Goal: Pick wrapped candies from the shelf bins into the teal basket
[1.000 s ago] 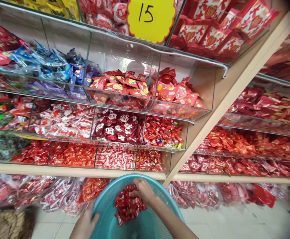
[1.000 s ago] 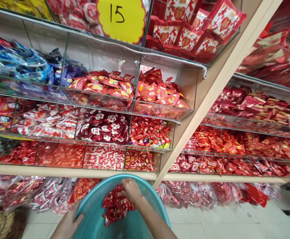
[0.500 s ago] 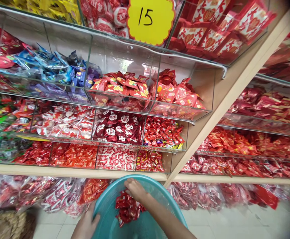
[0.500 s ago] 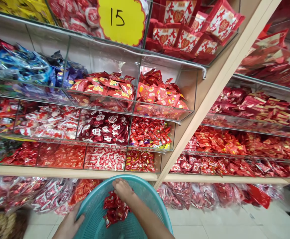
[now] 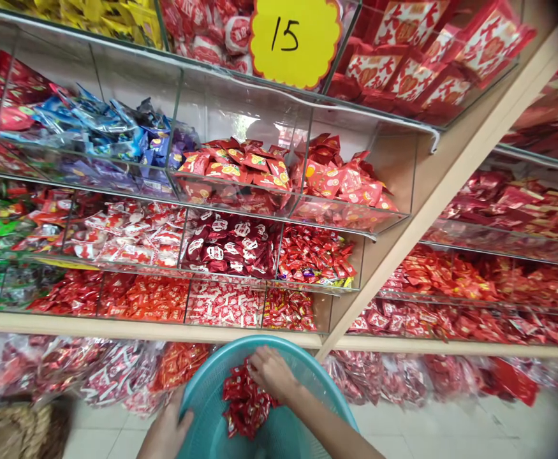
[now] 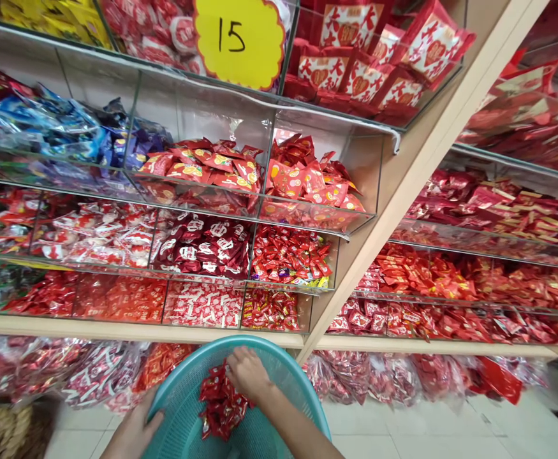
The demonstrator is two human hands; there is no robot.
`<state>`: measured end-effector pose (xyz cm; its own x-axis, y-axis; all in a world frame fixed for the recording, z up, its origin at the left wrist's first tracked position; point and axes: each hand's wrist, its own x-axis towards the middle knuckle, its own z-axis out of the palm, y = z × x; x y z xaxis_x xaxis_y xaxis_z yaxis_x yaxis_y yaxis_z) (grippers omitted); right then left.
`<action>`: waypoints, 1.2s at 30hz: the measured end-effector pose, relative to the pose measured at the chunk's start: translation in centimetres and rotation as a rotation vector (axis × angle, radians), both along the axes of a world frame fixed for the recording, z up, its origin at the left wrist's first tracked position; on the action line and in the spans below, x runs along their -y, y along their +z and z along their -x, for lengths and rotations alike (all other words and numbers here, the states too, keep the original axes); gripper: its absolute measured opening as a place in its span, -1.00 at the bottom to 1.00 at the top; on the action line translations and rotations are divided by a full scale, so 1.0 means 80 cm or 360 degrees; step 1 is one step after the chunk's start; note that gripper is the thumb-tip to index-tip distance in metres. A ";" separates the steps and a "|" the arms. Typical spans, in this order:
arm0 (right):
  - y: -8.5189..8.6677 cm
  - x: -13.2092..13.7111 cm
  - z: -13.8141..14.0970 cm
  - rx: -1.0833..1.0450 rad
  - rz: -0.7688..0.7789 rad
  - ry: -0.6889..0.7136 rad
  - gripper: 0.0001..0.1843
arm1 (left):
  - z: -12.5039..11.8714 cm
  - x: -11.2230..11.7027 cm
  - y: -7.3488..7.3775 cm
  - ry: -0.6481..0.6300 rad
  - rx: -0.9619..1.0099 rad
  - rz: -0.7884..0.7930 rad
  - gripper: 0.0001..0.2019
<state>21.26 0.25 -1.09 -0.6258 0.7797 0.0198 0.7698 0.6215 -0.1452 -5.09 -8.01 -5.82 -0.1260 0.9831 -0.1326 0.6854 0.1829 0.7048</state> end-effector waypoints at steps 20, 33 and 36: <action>-0.088 0.058 -0.028 0.0366 -0.0175 0.0507 -0.58 | 0.000 0.003 -0.005 0.0017 0.0114 -0.0016 -0.46; -0.084 0.064 -0.027 0.0341 0.0197 0.0425 -0.61 | -0.003 0.007 0.001 0.0078 0.0175 -0.0069 -0.49; -0.093 0.065 -0.023 0.0371 0.0188 0.0401 -0.62 | -0.002 0.007 0.003 0.0080 0.0166 -0.0052 -0.48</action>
